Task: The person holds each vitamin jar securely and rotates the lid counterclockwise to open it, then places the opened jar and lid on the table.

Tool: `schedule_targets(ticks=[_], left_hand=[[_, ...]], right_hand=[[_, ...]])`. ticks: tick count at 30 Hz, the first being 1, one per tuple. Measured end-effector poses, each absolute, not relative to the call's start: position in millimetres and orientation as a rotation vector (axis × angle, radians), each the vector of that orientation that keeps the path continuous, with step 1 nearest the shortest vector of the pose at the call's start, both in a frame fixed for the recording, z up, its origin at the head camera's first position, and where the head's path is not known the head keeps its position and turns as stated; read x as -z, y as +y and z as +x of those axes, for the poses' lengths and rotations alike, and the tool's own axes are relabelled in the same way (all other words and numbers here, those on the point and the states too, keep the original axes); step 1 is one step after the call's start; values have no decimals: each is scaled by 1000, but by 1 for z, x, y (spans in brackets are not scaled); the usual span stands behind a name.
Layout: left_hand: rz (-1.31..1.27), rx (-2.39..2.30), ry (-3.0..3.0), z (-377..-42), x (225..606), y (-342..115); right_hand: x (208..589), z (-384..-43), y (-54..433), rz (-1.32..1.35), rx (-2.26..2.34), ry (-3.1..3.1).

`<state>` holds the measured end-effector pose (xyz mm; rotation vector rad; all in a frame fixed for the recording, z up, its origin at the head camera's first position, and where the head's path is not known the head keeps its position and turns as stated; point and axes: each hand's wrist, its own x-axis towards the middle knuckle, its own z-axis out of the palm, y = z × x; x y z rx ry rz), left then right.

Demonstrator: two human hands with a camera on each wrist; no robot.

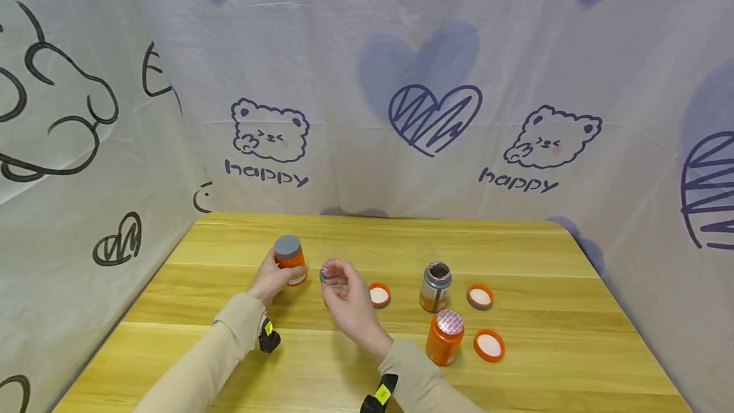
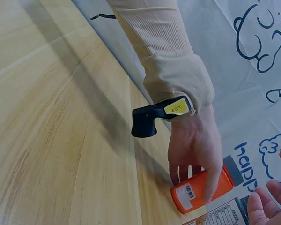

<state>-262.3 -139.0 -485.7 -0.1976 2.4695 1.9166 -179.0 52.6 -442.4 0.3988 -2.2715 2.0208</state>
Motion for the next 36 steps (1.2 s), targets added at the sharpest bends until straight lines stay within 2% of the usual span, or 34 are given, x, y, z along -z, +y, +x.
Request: schedule_targets(ticks=[21,36], left_hand=[[-232,-1871,2533,-270,498,-136],[-77,-1835,2662,-254,490,-146]], right_hand=[[443,-179,57,392,-2013,-2302],[443,-176,57,400,-2011,-2282]])
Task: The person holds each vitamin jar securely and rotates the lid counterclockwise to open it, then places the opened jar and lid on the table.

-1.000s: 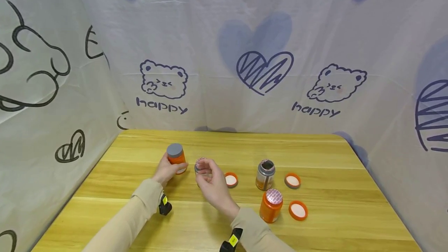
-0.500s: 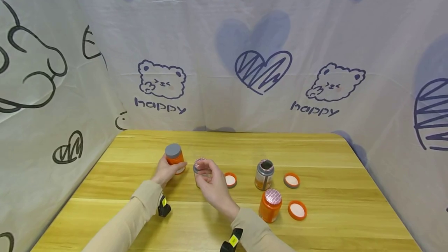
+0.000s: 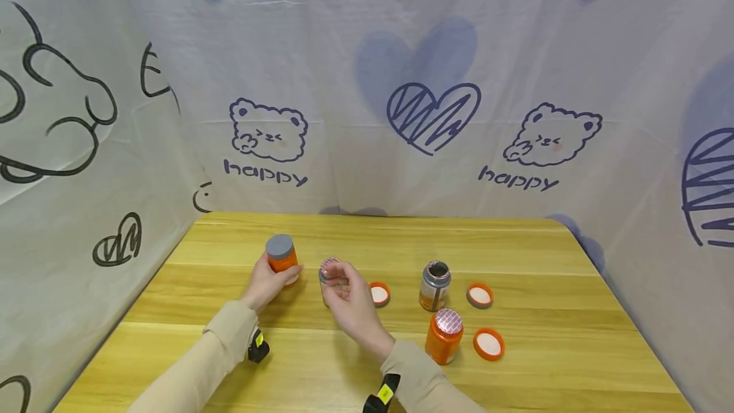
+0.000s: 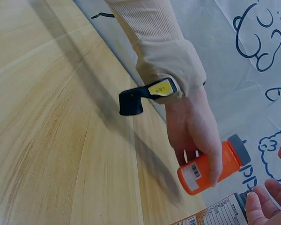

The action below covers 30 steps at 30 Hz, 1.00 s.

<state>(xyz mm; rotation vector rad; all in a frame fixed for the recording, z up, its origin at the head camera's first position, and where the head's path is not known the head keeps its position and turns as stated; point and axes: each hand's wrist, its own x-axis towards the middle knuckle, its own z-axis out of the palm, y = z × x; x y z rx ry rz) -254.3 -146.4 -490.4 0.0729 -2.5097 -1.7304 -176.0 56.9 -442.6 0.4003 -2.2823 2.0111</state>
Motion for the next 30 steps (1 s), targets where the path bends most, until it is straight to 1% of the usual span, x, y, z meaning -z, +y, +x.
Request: schedule_targets(ticks=[7,15,24,30], left_hand=[[-34,1677,-2565,-237,483,-161],[-225,1646,-2604,-214,477,-177],[-459,1529,-2691,-187,476,-173],[-662,1429,-2697,-175,480,-163]], right_hand=[[442,-174,58,410,-1996,-2293],[445,-171,62,427,-1957,-2331],[445,-168,67,452,-1918,-2353],[449,-165,71,472,-1759,-2449]])
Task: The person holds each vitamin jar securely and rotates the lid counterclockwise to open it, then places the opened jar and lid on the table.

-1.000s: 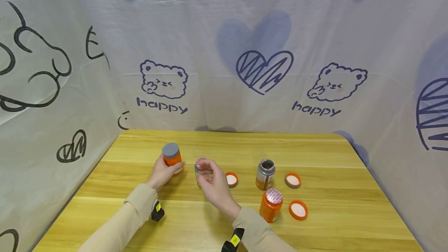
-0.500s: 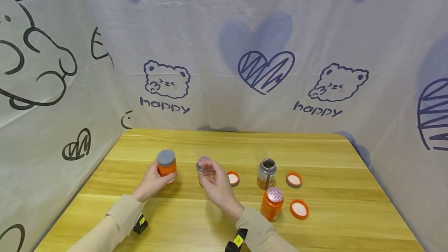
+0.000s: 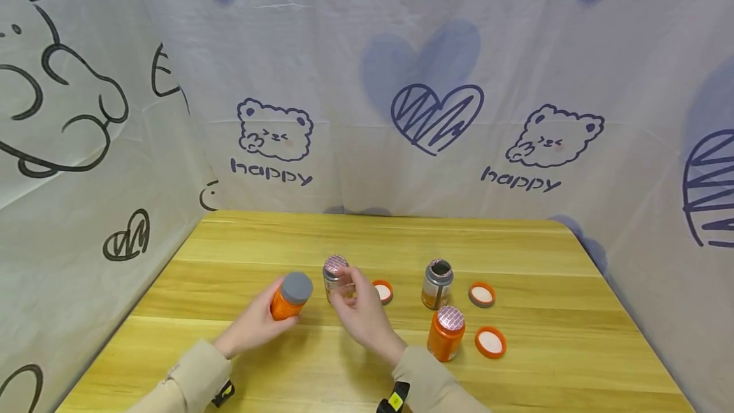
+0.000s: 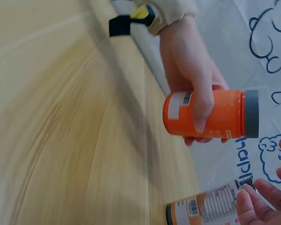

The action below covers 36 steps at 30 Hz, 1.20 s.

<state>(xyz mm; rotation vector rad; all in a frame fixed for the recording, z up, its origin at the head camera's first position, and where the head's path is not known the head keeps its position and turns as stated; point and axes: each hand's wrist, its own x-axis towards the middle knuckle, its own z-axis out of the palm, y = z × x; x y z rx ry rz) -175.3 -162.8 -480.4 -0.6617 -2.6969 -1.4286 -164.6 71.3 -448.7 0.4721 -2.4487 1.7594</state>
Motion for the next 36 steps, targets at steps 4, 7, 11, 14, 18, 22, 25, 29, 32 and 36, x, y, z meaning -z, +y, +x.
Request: schedule_targets(ticks=[4,7,11,14,18,22,25,29,32,36], left_hand=[[-769,1328,-2695,-168,482,-153],[-801,1266,-2696,-162,483,-145],[-824,1223,-2724,-153,480,-134],[-843,1203,-2760,-146,478,-127],[-870,1203,-2818,-140,481,-120],[-892,1215,-2856,-139,486,-116],[-892,1199,-2864,-138,488,-113],[-884,1175,-2875,-137,487,-108],[-903,1145,-2885,-137,487,-105],[-930,1090,-2894,-138,488,-102]], right_hand=[[450,-162,74,503,-1613,-2519],[451,-160,76,525,-1505,-2570],[453,-157,77,515,-1350,-2648],[454,-155,78,492,-1236,-2707],[456,-153,78,473,-1151,-2766],[458,-151,79,455,-1107,-2794],[460,-149,78,442,-1059,-2806],[463,-147,77,417,-1040,-2847],[466,-147,77,402,-1048,-2877],[469,-146,76,396,-1033,-2888]])
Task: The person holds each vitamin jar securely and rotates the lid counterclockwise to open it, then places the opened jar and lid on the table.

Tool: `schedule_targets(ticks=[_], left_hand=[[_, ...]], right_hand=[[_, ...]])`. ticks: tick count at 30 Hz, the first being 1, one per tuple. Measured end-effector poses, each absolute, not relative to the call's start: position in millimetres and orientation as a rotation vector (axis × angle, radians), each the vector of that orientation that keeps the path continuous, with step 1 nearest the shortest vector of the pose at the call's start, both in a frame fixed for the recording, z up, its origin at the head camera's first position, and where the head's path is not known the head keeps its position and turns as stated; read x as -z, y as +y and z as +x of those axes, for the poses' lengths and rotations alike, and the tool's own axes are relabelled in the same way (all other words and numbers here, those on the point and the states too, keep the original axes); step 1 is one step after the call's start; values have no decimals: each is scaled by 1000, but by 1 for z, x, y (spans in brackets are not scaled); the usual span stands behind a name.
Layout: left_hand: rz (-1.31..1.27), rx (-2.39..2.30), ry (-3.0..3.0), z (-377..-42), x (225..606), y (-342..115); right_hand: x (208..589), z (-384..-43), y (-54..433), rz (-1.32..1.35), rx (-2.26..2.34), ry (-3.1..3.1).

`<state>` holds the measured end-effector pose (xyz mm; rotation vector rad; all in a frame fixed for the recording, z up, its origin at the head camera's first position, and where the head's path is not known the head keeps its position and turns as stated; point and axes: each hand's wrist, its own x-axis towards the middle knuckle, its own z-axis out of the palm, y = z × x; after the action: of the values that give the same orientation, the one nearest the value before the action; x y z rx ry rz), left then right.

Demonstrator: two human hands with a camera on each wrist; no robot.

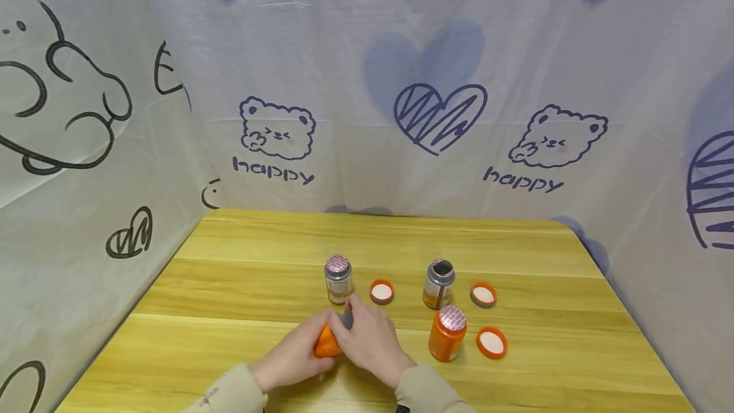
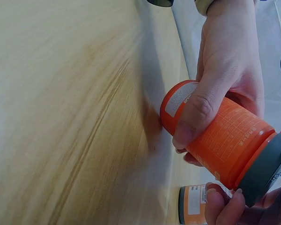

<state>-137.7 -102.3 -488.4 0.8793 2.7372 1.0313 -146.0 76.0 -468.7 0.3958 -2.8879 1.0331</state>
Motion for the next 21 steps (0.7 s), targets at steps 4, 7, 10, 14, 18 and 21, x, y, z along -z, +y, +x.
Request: schedule_targets(ticks=[4,7,10,14,18,21], left_hand=[[876,-1026,2729,-139,488,-102],[878,-1031,2726,-139,488,-103],[888,-1032,2728,-139,488,-103],[901,-1039,2720,-139,490,-103],[909,-1039,2713,-140,492,-104],[926,-1052,2702,-141,493,-106]], right_hand=[[469,-145,75,384,-1029,-2899],[469,-143,74,366,-1006,-2908],[470,-142,72,351,-965,-2898],[473,-142,71,368,-895,-2864],[475,-143,71,431,-831,-2832],[476,-143,71,499,-793,-2809]])
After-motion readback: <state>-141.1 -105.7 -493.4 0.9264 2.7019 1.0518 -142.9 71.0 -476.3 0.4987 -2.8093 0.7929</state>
